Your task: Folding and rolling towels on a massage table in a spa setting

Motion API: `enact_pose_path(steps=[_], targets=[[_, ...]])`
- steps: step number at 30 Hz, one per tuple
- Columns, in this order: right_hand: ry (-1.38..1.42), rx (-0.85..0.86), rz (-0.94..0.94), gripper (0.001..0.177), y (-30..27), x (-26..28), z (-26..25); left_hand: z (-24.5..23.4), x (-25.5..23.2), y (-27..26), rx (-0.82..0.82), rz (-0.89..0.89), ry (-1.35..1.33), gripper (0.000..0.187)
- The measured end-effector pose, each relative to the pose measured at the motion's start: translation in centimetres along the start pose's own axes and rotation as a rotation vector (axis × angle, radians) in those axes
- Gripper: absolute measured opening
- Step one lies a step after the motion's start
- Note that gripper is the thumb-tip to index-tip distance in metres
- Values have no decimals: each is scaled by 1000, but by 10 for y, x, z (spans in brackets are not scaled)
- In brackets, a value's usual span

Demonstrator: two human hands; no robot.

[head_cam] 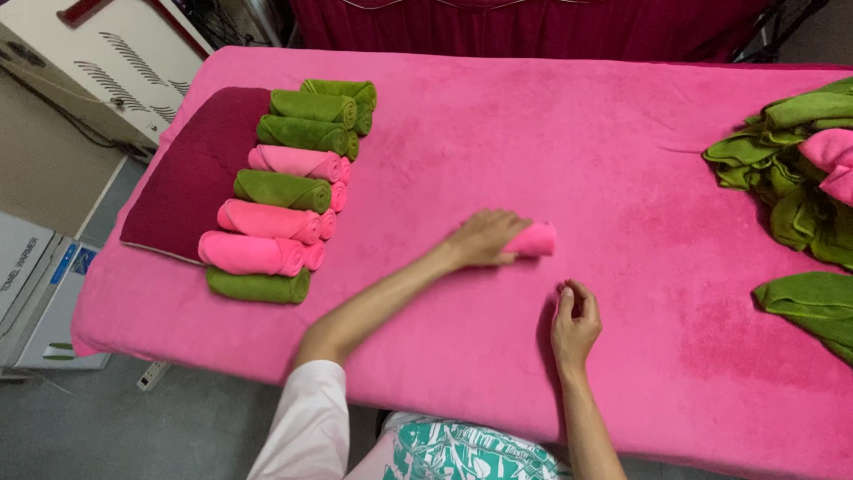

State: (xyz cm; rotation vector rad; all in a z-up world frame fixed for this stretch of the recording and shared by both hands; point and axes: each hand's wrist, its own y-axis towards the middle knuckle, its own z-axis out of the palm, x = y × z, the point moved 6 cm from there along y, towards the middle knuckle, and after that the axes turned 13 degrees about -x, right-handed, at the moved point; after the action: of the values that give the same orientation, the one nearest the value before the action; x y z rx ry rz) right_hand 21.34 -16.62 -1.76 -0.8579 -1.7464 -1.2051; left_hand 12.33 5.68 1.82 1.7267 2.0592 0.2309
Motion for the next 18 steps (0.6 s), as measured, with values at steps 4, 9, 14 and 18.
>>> enact_pose_path(steps=[4, 9, 14, 18], targets=[[-90, -15, -30, 18, 1, -10, 2, -70, 93, 18, -238, 61, -24, 63], [-249, 47, -230, 16, -2, -7, 18, -165, 297, 19, -176, -191, 455, 74], [-385, 93, -325, 20, -1, 15, 30, -243, 344, -5, -119, -219, 674, 59], [-429, 102, -322, 19, -1, 20, 34, -243, 390, -25, 49, -533, 620, 72]])
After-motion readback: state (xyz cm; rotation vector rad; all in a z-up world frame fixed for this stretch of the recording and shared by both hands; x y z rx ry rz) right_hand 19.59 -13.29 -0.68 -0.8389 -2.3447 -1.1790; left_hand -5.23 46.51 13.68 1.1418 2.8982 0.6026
